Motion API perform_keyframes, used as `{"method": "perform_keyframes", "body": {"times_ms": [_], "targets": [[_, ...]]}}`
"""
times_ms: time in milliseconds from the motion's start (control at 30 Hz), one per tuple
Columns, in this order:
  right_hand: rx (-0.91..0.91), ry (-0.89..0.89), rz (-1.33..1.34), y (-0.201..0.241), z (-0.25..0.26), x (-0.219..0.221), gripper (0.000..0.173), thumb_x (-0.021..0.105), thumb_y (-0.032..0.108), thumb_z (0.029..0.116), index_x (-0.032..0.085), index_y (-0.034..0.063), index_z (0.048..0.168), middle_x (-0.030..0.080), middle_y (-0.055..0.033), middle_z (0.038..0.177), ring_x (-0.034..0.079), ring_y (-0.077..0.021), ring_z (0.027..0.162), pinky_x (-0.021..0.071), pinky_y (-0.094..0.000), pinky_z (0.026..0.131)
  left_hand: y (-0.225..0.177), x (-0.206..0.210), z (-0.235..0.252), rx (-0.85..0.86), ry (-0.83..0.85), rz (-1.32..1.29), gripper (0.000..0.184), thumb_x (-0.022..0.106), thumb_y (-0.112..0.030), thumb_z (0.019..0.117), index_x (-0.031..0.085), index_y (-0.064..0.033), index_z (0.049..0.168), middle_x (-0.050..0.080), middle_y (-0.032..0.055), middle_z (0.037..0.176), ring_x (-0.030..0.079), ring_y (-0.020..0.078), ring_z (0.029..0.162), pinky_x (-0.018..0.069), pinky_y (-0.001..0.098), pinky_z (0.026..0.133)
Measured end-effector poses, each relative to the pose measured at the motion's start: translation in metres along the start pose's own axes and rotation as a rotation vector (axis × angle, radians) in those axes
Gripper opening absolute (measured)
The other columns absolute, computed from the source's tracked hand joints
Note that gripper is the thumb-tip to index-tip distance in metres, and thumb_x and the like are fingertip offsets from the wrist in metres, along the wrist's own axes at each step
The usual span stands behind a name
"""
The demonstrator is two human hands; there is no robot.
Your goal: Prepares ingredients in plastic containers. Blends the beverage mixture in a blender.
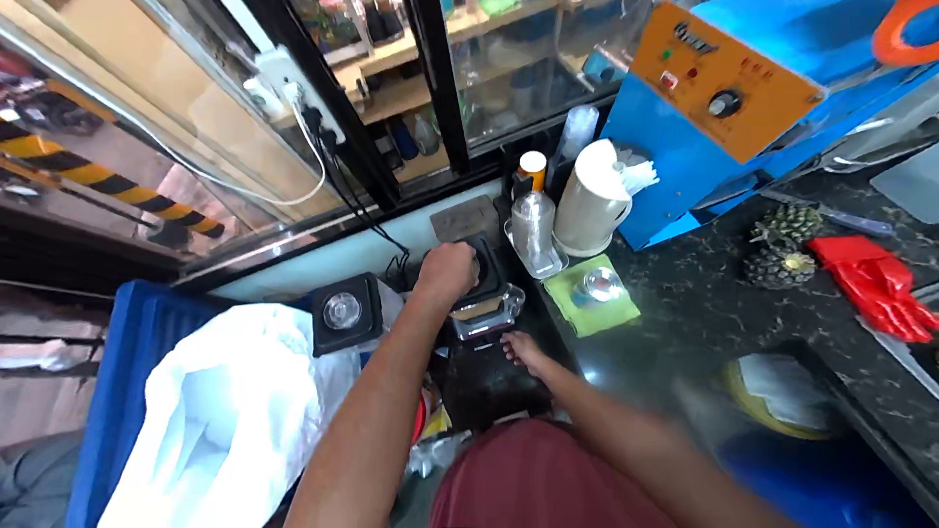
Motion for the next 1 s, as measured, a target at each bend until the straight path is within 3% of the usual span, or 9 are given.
{"method": "perform_keyframes", "body": {"times_ms": [300,633,733,867,1000], "targets": [[0.001,-0.009,-0.032,0.0,0.005,-0.003,0.035,0.047,0.036,0.109,0.063,0.0089,0.125,0.065,-0.0053,0.091,0.059,-0.0142,0.07,0.0491,-0.0309,0.061,-0.002,-0.001,0.004,0.004,-0.001,0.003,0.047,0.077,-0.018,0.084,0.069,-0.0172,0.13,0.071,0.0153,0.117,0.067,0.0379,0.111,0.0537,0.0623,0.09],[0.004,-0.01,-0.018,0.002,0.007,-0.003,0.034,0.048,0.035,0.1092,0.064,0.0085,0.122,0.066,-0.0056,0.092,0.061,-0.0144,0.071,0.0496,-0.0301,0.062,-0.002,-0.004,0.005,0.009,-0.009,0.005,0.048,0.08,-0.023,0.0845,0.069,-0.0161,0.131,0.071,0.0141,0.12,0.066,0.0364,0.113,0.0532,0.0609,0.093],[0.0,0.0,-0.018,0.002,0.006,-0.003,0.035,0.046,0.034,0.1099,0.064,0.0079,0.125,0.066,-0.0063,0.096,0.061,-0.015,0.074,0.0499,-0.0306,0.063,-0.002,-0.003,0.005,0.015,-0.013,-0.006,0.049,0.081,-0.023,0.0842,0.069,-0.0142,0.13,0.07,0.0157,0.122,0.066,0.0383,0.113,0.0521,0.0625,0.094],[0.006,-0.027,-0.042,-0.004,0.009,-0.009,0.035,0.055,0.033,0.1071,0.059,0.0086,0.132,0.067,-0.0083,0.104,0.063,-0.0152,0.078,0.0511,-0.0304,0.065,-0.002,-0.002,0.005,0.013,-0.007,0.0,0.049,0.081,-0.023,0.0843,0.069,-0.0155,0.131,0.07,0.0142,0.123,0.066,0.0371,0.115,0.0521,0.0611,0.095],[0.008,-0.059,0.003,0.01,0.003,-0.006,0.029,0.054,0.027,0.1072,0.062,0.004,0.123,0.067,-0.0072,0.097,0.062,-0.0128,0.075,0.0504,-0.0278,0.063,-0.001,-0.003,0.006,0.02,-0.006,0.019,0.05,0.081,-0.024,0.0844,0.068,-0.0149,0.131,0.07,0.0143,0.122,0.066,0.0375,0.114,0.0522,0.0616,0.094]]}}
Point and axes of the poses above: each hand's wrist, its own z-axis towards the middle knuckle, its own x-axis out of the palm, y = z × x, the point moved 10 cm from there along z, towards the middle knuckle
